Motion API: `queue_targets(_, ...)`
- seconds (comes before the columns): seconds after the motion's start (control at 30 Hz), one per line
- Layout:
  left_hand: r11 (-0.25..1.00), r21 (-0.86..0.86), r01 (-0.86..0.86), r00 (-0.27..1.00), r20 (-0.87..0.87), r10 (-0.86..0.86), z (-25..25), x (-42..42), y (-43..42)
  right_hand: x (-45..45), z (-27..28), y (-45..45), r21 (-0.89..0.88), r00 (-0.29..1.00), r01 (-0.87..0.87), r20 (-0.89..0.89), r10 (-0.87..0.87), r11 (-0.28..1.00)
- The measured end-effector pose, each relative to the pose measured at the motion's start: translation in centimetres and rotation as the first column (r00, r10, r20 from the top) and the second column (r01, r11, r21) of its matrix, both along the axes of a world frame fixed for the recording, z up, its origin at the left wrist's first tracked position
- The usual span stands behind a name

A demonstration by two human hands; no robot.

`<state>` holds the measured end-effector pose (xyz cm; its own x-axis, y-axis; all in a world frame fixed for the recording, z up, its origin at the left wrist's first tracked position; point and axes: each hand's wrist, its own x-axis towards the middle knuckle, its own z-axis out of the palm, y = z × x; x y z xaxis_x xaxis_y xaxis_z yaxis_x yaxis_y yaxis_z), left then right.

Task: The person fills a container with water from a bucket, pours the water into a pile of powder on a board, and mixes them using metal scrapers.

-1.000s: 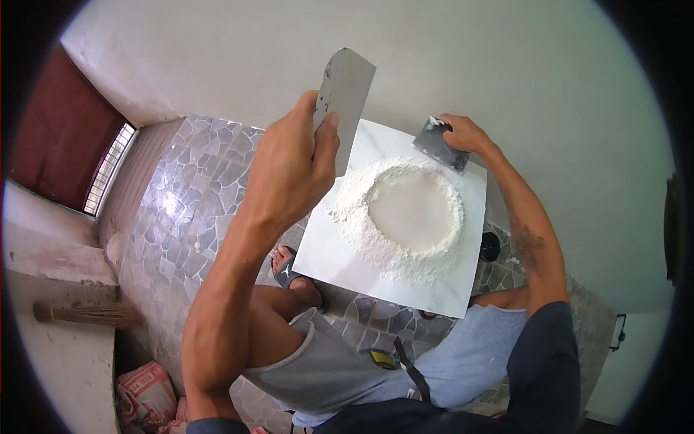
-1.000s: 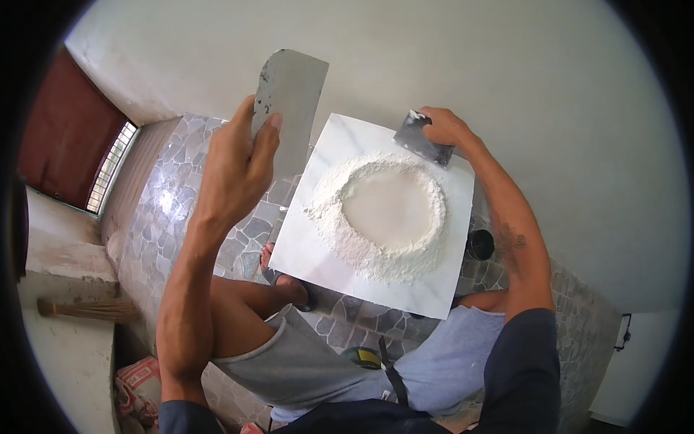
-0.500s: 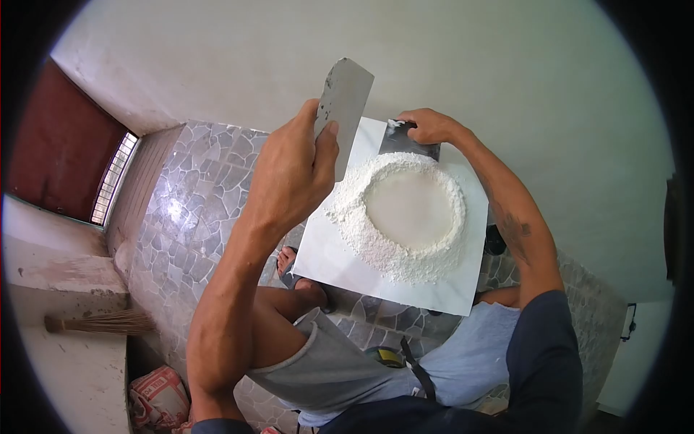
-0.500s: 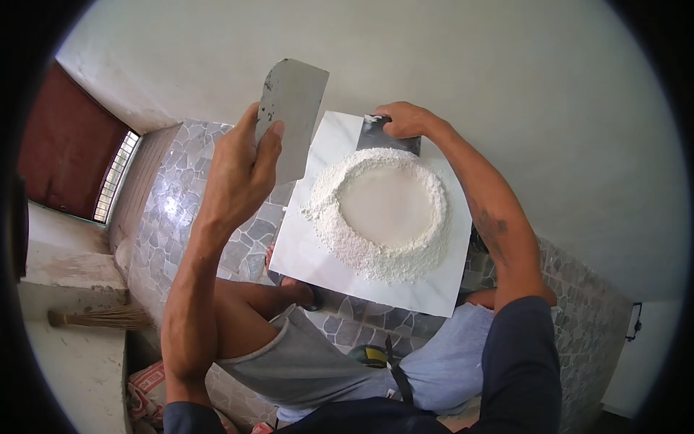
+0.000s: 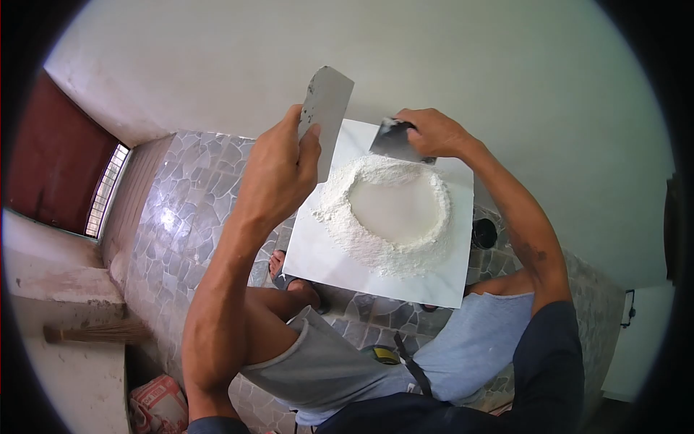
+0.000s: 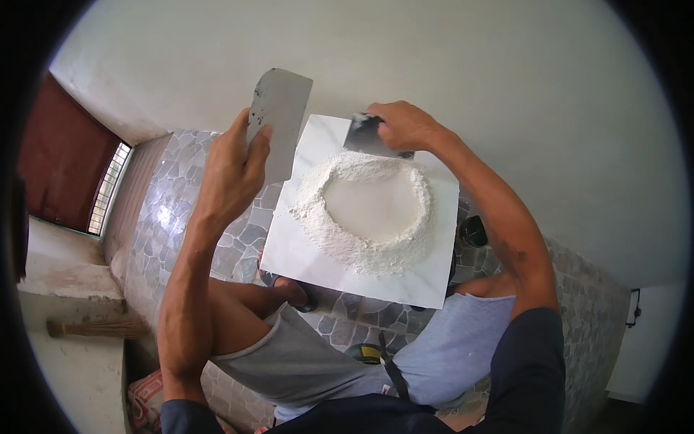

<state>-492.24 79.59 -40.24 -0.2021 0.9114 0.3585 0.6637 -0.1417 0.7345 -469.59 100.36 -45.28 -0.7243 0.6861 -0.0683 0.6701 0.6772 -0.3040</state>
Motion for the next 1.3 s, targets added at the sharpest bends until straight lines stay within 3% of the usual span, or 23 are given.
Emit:
queue_targets(0.07,1.000,0.009,-0.003,1.000,0.002,0.003,-0.2,-0.1,0.0,2.7,0.2,1.1,-0.001,0.988,0.141,-0.055,-0.141,0.990)
queue_targets(0.27,1.000,-0.019,-0.014,1.000,0.003,0.014,-0.5,-0.2,0.0,12.8,-5.3,7.2,-0.325,0.898,0.415,-0.004,-0.441,0.850)
queue_targets(0.37,1.000,-0.025,-0.011,1.000,0.001,0.011,-0.5,-0.1,-0.1,15.5,-8.0,7.5,-0.523,0.832,0.436,-0.076,-0.550,0.732)
queue_targets(0.47,0.999,-0.053,-0.003,1.000,0.024,0.004,-0.2,0.3,0.0,15.4,-8.5,7.4,-0.578,0.828,0.411,-0.086,-0.554,0.705)
queue_targets(0.63,0.999,0.009,0.043,0.998,-0.043,-0.043,-1.0,0.9,0.7,11.5,-7.1,5.6,-0.518,0.887,0.357,-0.073,-0.456,0.778)
queue_targets(0.77,0.997,-0.065,0.041,0.998,-0.040,-0.044,-0.7,1.4,0.7,10.0,-6.4,4.9,-0.460,0.933,0.238,-0.137,-0.333,0.855)
queue_targets(0.97,0.998,-0.004,0.070,0.995,-0.077,-0.071,-1.3,1.0,1.2,8.7,-3.6,2.5,-0.290,0.972,0.204,-0.054,-0.228,0.935)
queue_targets(1.07,0.997,-0.007,0.073,0.996,-0.058,-0.074,-0.9,1.2,1.1,8.6,-3.7,1.4,-0.095,0.984,0.156,-0.075,-0.163,0.983)
queue_targets(1.17,0.996,-0.044,0.073,0.997,-0.014,-0.073,-0.4,1.6,0.8,7.7,-0.8,-1.4,-0.107,0.978,0.205,-0.005,-0.206,0.973)
queue_targets(1.27,0.996,-0.050,0.073,0.997,-0.027,-0.074,-0.7,1.6,0.8,8.7,-0.7,-1.6,-0.040,0.971,0.232,-0.055,-0.234,0.972)
queue_targets(1.3,0.996,-0.042,0.077,0.996,-0.038,-0.079,-1.0,1.5,0.8,9.4,-0.6,-1.4,-0.098,0.960,0.271,-0.051,-0.277,0.958)
